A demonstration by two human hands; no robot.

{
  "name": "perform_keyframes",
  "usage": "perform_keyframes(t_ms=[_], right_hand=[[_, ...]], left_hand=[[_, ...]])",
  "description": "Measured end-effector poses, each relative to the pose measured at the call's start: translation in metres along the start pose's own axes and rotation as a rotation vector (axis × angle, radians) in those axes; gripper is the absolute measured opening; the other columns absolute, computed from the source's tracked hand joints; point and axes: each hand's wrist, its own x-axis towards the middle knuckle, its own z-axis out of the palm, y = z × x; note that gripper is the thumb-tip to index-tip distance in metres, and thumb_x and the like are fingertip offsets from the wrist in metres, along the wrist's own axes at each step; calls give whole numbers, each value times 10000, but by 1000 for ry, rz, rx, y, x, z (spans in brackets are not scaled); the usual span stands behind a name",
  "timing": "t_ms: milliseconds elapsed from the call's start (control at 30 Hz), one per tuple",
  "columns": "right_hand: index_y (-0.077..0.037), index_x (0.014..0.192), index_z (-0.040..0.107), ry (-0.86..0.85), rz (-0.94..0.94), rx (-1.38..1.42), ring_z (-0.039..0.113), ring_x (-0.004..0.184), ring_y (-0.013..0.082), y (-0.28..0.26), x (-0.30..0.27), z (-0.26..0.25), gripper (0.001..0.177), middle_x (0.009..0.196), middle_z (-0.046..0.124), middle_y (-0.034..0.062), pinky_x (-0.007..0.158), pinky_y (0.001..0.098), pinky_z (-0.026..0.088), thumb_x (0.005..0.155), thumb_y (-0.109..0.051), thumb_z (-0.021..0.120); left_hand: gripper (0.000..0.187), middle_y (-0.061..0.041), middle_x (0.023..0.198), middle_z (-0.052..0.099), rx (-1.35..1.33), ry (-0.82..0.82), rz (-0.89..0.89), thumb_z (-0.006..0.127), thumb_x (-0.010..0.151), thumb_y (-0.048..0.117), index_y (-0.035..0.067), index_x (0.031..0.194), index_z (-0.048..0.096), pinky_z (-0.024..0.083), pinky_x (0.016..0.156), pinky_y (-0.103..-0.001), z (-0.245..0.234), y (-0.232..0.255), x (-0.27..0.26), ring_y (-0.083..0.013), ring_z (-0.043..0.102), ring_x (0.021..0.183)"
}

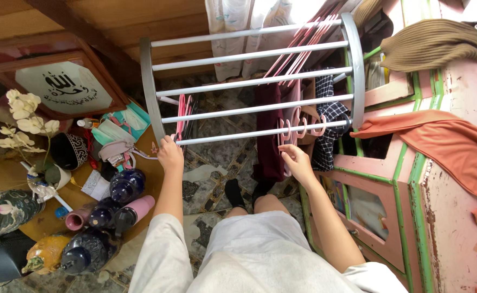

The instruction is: The person uses a pink lint roller to remove lint from an orange garment and then a white garment laid on a pink table. After rolling the orange garment, the person picks up a hanger, places the garment on it, and hangs it on a nearby drying rack. The person then lays out the white garment and continues rolling it.

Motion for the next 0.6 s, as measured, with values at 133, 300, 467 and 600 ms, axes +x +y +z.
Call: perform_keyframes(t_ms=[133, 300, 467, 600], right_hand=[[-34, 1197, 712, -3, -4, -9, 697, 997, 137, 6, 16, -1, 258, 1109, 759, 68, 897, 296, 544, 966, -114, 629], [-30, 1197, 714, -15, 52, 18, 714, 1031, 142, 13, 25, 6, 261, 1115, 770, 78, 915, 298, 551, 967, -115, 622], [-27, 1185, 718, -45, 94, 13, 714, 1021, 152, 11, 26, 14, 253, 1122, 770, 84, 904, 301, 553, 966, -114, 623], [-26, 1176, 721, -54, 81, 49, 709, 1039, 145, 10, 26, 18, 244, 1123, 764, 89, 916, 295, 548, 969, -114, 628]], left_hand=[[321, -51, 922, 639, 254, 33, 104, 767, 814, 275, 119, 1016, 572, 590, 677, -468, 3, 5, 2, -257, 732, 759], [168, 14, 803, 600, 645, 13, 167, 721, 882, 250, 171, 922, 579, 497, 550, -416, 3, 14, 19, -180, 689, 628], [148, 32, 758, 585, 633, 22, 92, 707, 848, 207, 171, 890, 570, 401, 460, -327, 6, 22, 21, -118, 629, 540], [136, 54, 765, 589, 629, -26, 131, 710, 847, 206, 183, 903, 588, 411, 511, -339, 2, 23, 19, -130, 640, 574]])
